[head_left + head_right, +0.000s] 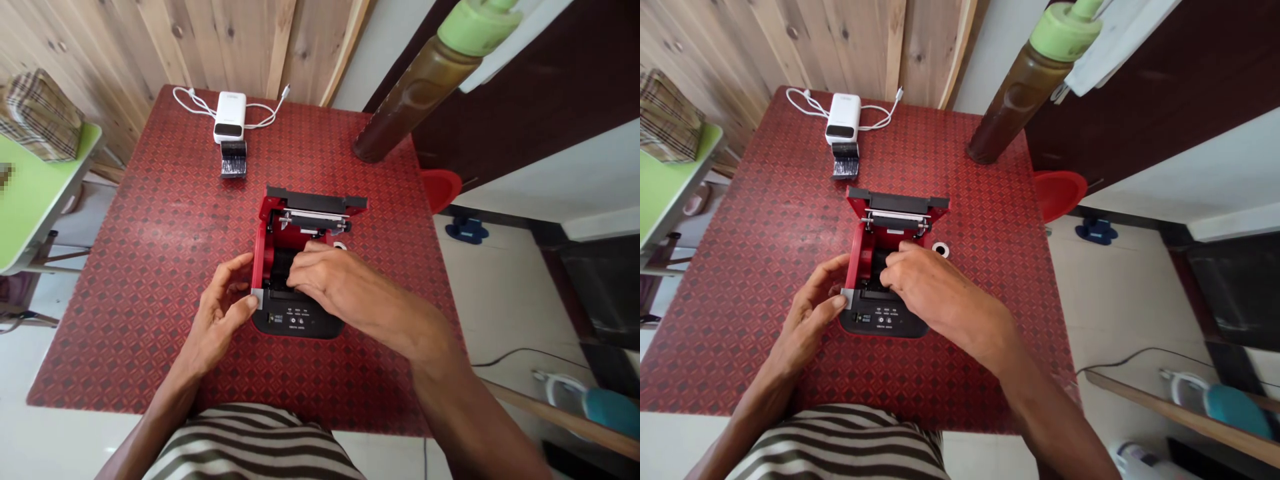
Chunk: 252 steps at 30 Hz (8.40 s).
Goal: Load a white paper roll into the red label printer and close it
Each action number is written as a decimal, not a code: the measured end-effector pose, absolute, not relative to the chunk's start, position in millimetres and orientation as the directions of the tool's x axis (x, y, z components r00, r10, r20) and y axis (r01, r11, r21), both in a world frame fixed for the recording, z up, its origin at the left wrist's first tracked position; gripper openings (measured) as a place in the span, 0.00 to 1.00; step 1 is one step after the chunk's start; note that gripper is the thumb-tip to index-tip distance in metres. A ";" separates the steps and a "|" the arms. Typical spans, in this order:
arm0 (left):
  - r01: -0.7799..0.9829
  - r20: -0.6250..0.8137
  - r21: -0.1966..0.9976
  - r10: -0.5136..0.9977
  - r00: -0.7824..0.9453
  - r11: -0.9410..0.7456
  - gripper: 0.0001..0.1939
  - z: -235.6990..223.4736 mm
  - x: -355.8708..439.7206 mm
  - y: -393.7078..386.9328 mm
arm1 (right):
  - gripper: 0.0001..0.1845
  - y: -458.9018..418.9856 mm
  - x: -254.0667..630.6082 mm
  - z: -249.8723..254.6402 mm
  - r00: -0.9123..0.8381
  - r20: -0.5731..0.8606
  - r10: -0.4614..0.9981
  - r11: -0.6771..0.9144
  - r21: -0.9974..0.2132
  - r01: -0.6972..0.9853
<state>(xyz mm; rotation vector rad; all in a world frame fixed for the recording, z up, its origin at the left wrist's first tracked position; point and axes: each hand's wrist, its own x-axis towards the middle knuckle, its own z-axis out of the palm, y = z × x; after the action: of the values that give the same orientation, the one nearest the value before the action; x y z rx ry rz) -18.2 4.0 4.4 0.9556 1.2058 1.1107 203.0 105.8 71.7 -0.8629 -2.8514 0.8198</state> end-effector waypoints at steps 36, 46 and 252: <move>0.138 0.198 0.972 0.978 -0.057 -0.189 0.21 65.0 -7.4 99.5 | 0.17 24.6 217.9 73.4 -0.636 0.331 0.697 0.715 -0.384 0.584; 0.073 0.112 0.992 0.990 -0.082 -0.107 0.09 55.4 -8.5 92.2 | 0.10 14.9 210.9 62.2 -0.570 0.556 0.605 0.720 -0.076 0.690; -0.181 -0.237 0.958 0.969 -0.074 0.220 0.27 -5.6 -13.5 -3.3 | 0.12 60.9 224.9 78.5 -0.390 0.067 0.919 0.280 -0.806 0.522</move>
<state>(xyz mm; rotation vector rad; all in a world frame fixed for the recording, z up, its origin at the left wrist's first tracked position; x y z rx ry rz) -13.5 -3.3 -5.6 0.8672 1.2497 1.1803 224.9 60.9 78.5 -1.2885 -2.0200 0.9705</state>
